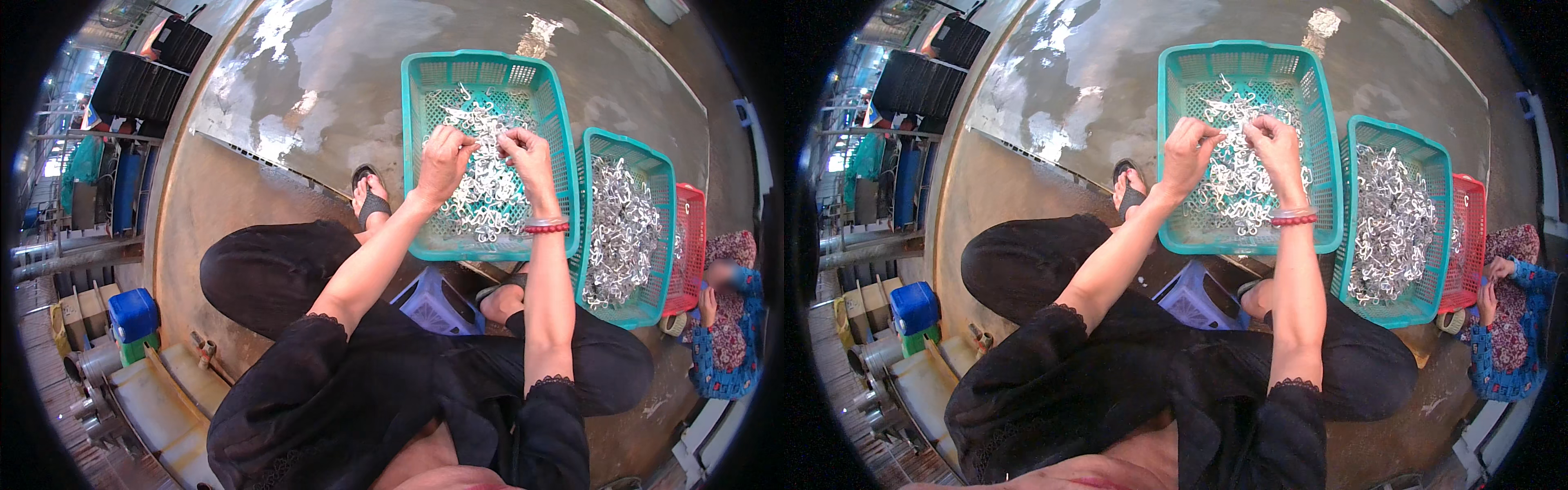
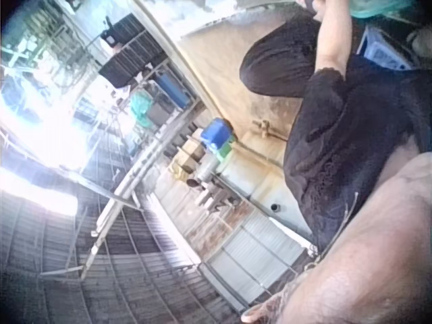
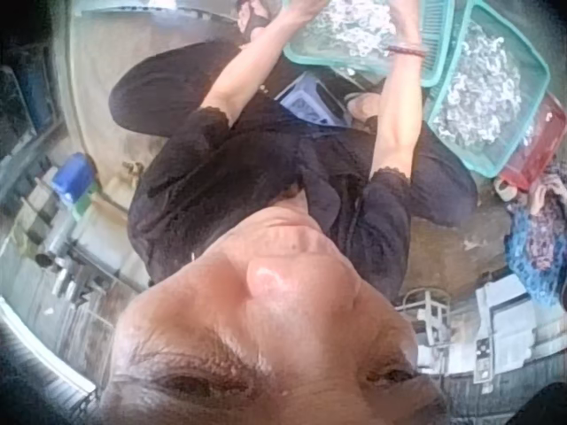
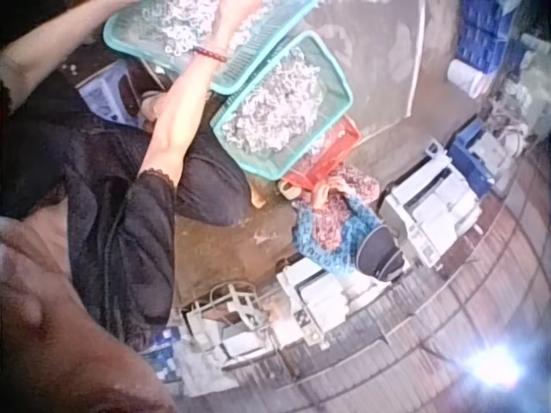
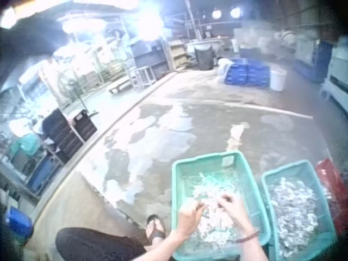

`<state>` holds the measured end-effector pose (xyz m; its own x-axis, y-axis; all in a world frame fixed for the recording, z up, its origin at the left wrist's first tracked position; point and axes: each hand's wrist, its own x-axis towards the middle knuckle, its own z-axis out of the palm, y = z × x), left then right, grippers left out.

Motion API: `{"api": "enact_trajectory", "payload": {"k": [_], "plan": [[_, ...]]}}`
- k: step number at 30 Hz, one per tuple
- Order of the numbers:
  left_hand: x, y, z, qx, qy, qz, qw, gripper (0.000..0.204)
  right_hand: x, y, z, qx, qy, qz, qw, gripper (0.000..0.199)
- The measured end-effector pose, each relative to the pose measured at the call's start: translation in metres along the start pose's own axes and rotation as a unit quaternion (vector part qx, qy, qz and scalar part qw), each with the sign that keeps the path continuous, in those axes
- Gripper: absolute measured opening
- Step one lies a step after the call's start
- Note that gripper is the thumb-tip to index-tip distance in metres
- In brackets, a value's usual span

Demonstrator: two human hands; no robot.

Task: The person sits on a small stool and sorts small silver metal parts from one green basket into another. They pick up handfuls of parts, separate them by hand, and transfer them between the baskets.

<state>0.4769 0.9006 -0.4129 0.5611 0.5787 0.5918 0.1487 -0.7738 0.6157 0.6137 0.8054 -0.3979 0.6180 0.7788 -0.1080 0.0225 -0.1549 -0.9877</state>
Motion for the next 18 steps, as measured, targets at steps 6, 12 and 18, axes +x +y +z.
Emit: {"api": "enact_trajectory", "payload": {"k": [6, 12, 18], "plan": [[-0.009, 0.001, 0.007, -0.061, -0.146, -0.081, 0.984, 0.015, -0.005, 0.025, -0.007, 0.066, -0.004, 0.132, 0.989, 0.013], [-0.001, -0.002, 0.014, -0.129, -0.026, -0.161, 0.978, 0.012, -0.015, 0.014, 0.014, 0.218, -0.088, 0.171, 0.957, 0.014], [0.002, 0.001, 0.013, -0.225, -0.087, -0.28, 0.929, 0.012, 0.002, 0.044, -0.004, 0.434, -0.021, 0.212, 0.876, 0.029]]}}
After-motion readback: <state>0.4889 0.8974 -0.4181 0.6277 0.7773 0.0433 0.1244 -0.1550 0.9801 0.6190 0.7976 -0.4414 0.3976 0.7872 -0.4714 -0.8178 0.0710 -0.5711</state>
